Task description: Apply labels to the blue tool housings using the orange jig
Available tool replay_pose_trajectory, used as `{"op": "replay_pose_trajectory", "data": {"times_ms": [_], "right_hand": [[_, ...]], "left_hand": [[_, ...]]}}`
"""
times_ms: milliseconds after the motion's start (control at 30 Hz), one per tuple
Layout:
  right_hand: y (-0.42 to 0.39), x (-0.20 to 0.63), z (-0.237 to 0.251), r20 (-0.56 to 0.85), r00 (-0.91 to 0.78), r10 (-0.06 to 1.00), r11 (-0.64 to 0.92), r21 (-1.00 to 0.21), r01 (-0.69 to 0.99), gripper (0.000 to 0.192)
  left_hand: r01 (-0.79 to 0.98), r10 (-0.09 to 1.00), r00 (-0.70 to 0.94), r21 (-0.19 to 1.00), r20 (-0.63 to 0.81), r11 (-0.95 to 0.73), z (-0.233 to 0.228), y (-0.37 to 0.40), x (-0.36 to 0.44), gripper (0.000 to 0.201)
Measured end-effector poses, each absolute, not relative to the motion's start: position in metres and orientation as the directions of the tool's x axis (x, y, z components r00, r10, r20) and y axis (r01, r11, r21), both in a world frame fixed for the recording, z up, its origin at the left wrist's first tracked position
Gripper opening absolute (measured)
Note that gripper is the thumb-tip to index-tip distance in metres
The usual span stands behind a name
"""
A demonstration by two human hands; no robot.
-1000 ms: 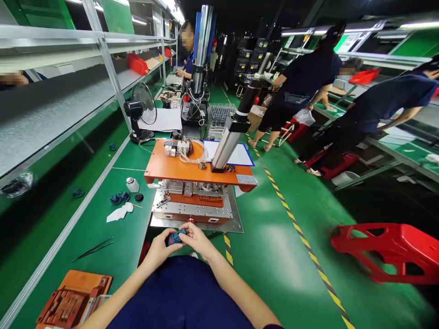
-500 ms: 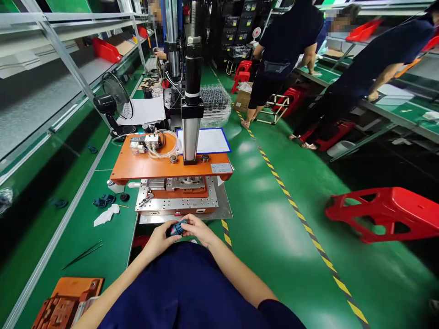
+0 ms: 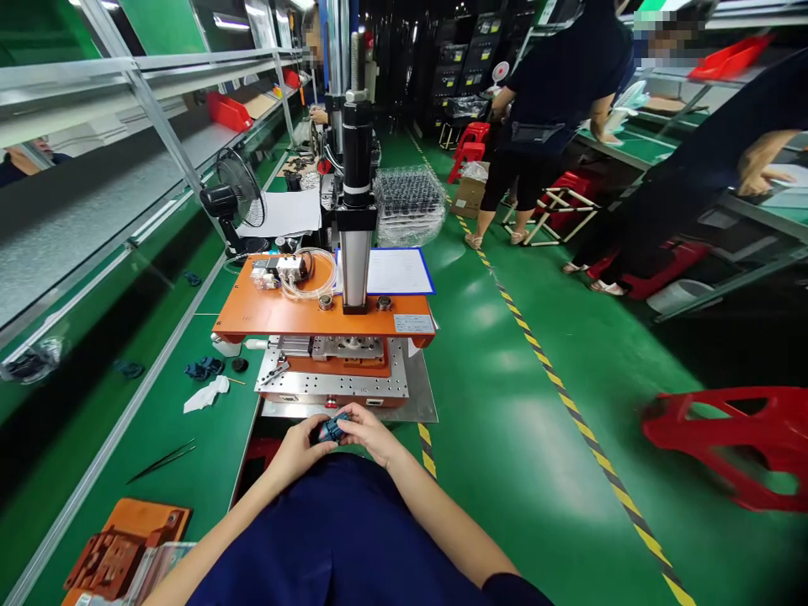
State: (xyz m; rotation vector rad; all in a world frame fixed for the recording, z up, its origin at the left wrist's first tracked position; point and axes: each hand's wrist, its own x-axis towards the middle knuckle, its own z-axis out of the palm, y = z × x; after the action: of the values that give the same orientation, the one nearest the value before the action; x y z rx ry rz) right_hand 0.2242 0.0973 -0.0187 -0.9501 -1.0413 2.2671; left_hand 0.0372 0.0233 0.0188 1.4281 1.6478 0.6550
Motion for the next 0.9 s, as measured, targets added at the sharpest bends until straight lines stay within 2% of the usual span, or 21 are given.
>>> {"op": "replay_pose_trajectory", "data": {"times_ms": [467, 900], "right_hand": [[0.097, 0.218, -0.02, -0.401, -0.691, 0.602, -0.625, -0.775, -0.094, 0.043], [0.091, 0.217, -0.026, -0.406, -0.688, 0.601, -0.64, -0.76, -0.112, 0.041]], "left_hand": [[0.498, 0.965, -0.049, 0.831, -0.256, 0.246, 0.015, 0.012, 0.036, 0.046], [0.499, 0.965, -0.057, 0.829, -0.257, 0.251, 0.013, 0.007, 0.035, 0.049]]}}
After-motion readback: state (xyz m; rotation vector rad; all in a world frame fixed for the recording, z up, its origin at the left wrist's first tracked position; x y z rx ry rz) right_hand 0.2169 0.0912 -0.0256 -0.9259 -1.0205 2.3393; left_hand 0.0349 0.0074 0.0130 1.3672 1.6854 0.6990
